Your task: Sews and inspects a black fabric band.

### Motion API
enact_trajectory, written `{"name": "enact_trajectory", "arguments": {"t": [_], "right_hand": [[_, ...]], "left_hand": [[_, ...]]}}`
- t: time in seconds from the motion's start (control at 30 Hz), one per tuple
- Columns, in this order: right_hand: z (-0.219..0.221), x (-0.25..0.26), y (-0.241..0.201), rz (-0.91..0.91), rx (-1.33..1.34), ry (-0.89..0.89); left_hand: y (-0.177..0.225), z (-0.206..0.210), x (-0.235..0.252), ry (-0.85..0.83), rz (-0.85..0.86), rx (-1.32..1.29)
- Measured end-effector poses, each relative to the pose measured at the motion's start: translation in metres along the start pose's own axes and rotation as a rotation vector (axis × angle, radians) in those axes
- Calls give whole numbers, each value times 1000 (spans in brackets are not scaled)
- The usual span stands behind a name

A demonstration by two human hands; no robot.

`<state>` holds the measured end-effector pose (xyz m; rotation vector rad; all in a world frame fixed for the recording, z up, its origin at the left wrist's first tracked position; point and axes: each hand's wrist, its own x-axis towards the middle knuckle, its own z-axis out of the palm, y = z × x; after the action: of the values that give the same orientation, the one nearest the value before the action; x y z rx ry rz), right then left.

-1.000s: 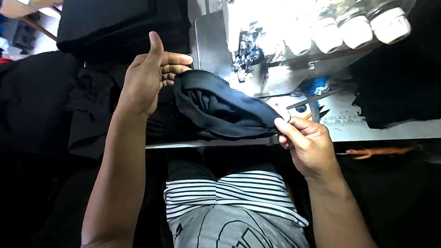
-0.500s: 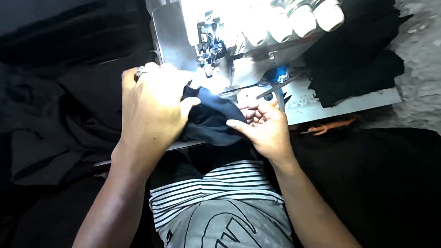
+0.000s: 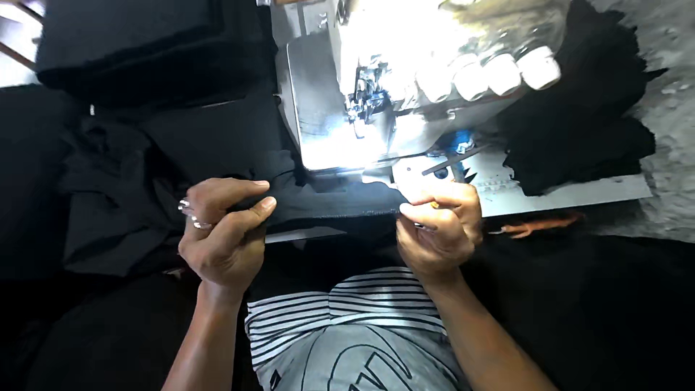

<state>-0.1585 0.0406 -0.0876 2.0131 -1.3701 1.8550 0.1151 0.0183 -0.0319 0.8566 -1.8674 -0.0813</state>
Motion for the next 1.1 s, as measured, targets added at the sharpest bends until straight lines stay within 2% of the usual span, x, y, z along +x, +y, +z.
{"name": "enact_trajectory", "arguments": {"t": [0.07, 0.17, 0.23, 0.3, 0.37, 0.47, 0.53, 0.6, 0.8, 0.93, 1.0, 1.1], "right_hand": [[7, 9, -14, 120, 88, -35], [23, 29, -55, 659, 512, -231], [28, 47, -84, 885, 865, -350], [24, 58, -102, 943, 1020, -380], [22, 57, -92, 955, 945, -358], [27, 33, -49, 938, 639, -339], [26, 22, -31, 924, 502, -351], [23, 21, -21, 897, 441, -386], [33, 33, -13, 817, 365, -337], [35, 32, -18, 781, 337, -309], [29, 30, -23, 696, 273, -295], [22, 30, -28, 502, 23, -305]], "left_hand": [[2, -7, 9, -93, -123, -181], [-5, -40, 45, -249, -281, -283], [-12, -76, 100, -422, -207, -177], [-20, -88, 155, -605, -154, -155], [-24, -56, 185, -674, -120, -59], [-42, 16, 181, -815, -80, 90], [-62, 49, 169, -908, -129, 29], [-74, 65, 160, -915, -146, -55], [-77, 81, 148, -816, -131, 16], [-63, 67, 150, -781, -128, -101], [-52, 52, 148, -747, -97, -123], [-41, 36, 142, -754, -13, -201]]}}
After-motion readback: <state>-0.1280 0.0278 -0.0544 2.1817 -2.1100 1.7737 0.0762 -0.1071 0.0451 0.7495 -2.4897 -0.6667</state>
